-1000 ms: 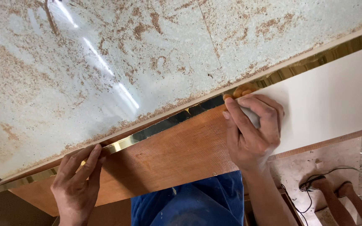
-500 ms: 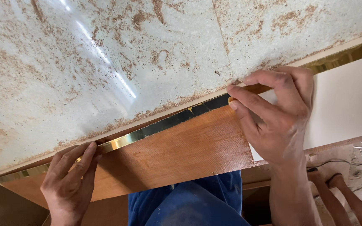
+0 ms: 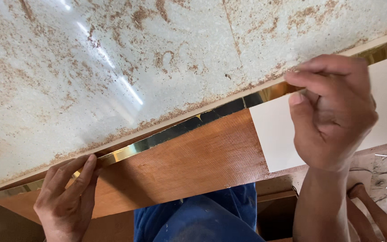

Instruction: The person applies a gold-colored decorative trim strip to the edge of a wooden panel, pressing it down by hand and then attaching a white panel piece to the assembly.

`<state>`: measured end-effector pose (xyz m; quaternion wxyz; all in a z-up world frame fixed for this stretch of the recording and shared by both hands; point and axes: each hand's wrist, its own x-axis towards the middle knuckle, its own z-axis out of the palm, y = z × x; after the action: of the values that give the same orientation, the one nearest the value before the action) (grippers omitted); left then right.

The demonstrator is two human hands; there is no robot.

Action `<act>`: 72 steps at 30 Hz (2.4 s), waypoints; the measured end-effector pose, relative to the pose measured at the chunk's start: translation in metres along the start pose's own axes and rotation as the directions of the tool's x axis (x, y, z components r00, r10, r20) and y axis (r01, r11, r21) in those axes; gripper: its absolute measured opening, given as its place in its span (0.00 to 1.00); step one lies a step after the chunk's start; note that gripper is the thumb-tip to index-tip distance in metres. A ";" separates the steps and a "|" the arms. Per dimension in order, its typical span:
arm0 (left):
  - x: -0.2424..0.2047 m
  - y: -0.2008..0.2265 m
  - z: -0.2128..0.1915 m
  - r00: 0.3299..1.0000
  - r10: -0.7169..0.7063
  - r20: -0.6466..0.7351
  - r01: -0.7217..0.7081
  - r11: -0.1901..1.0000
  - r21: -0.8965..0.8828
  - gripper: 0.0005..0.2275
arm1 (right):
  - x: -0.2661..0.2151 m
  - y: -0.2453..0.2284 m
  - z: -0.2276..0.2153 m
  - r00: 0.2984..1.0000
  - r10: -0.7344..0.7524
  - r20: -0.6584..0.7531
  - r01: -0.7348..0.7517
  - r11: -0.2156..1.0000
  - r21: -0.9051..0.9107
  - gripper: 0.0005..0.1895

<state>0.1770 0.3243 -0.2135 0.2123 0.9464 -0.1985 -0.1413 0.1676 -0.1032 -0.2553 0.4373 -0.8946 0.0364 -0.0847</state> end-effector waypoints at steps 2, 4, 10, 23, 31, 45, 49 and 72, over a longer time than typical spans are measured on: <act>-0.002 -0.002 0.001 1.000 0.007 -0.007 -0.007 1.000 0.022 0.10 | -0.010 0.011 0.000 0.999 -0.034 0.008 0.034 0.999 -0.009 0.06; -0.003 -0.005 0.002 1.000 0.013 -0.010 -0.013 0.999 0.045 0.10 | -0.019 0.007 0.006 0.998 -0.065 0.017 0.065 0.998 -0.017 0.14; 0.005 0.001 -0.002 1.000 0.012 0.017 -0.012 1.000 0.010 0.09 | -0.030 -0.027 0.039 0.995 -0.092 0.038 0.099 0.943 -0.319 0.05; 0.005 0.005 -0.006 0.999 0.025 0.040 -0.026 0.999 0.022 0.09 | -0.009 -0.047 0.020 0.990 -0.049 0.133 0.089 0.945 -0.314 0.06; 0.005 0.001 -0.005 0.998 0.021 0.066 -0.022 0.999 0.024 0.08 | 0.003 -0.024 -0.001 0.940 -0.012 0.342 0.054 0.992 -0.113 0.36; 0.007 0.006 -0.004 0.998 0.013 0.057 -0.011 0.999 -0.036 0.10 | 0.021 -0.018 -0.004 0.878 -0.231 0.418 0.344 0.913 -0.218 0.13; 0.009 0.006 -0.006 0.998 0.028 0.062 -0.027 0.999 -0.032 0.09 | 0.023 -0.017 -0.006 0.858 -0.259 0.443 0.393 0.887 -0.241 0.13; 0.009 -0.001 -0.007 0.996 0.054 0.070 -0.050 0.997 -0.051 0.10 | 0.009 -0.005 0.026 0.911 -0.335 0.241 0.408 0.824 -0.395 0.03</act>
<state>0.1876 0.3241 -0.2094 0.2321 0.9297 -0.2270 -0.1740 0.1812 -0.0806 -0.2657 0.2022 -0.9630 -0.1563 -0.0858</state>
